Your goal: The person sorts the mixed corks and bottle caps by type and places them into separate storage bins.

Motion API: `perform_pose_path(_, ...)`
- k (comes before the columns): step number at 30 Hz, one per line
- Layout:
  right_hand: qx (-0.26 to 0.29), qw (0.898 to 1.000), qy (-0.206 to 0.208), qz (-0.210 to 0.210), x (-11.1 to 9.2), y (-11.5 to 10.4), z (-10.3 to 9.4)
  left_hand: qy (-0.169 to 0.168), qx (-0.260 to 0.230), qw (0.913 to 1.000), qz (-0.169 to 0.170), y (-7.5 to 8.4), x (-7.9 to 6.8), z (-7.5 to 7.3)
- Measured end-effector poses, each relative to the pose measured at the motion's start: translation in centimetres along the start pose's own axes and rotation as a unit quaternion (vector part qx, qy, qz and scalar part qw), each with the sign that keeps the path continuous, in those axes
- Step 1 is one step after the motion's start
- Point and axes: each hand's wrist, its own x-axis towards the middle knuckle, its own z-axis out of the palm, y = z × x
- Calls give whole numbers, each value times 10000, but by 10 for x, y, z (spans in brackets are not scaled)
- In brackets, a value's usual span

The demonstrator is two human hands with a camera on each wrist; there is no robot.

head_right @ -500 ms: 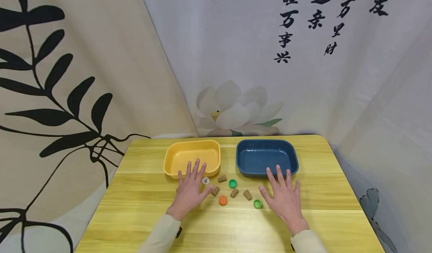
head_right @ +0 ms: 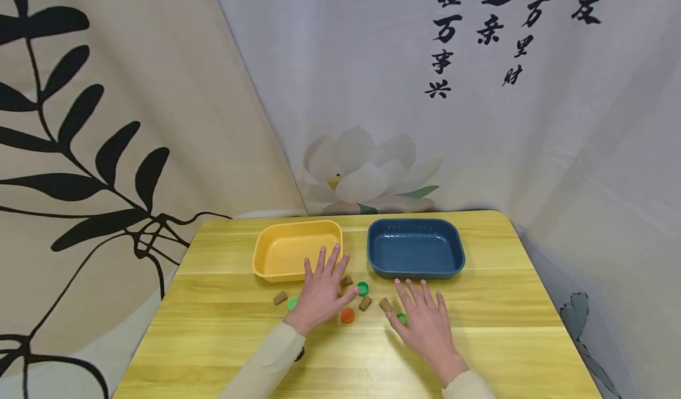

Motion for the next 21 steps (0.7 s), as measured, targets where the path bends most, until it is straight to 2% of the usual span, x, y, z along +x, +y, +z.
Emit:
perform_pose_path(9,-224,9989,131,-390,4,-8,14,-198,649,9974,247,17,19,17)
perform_pose_path(16,-528,9970,-111,-559,12,-13,21,-234,637,9974,260,22,35,26)
perform_pose_path(21,-451,9957,-27,-807,15,-17,25,-386,951,9945,217,25,46,30)
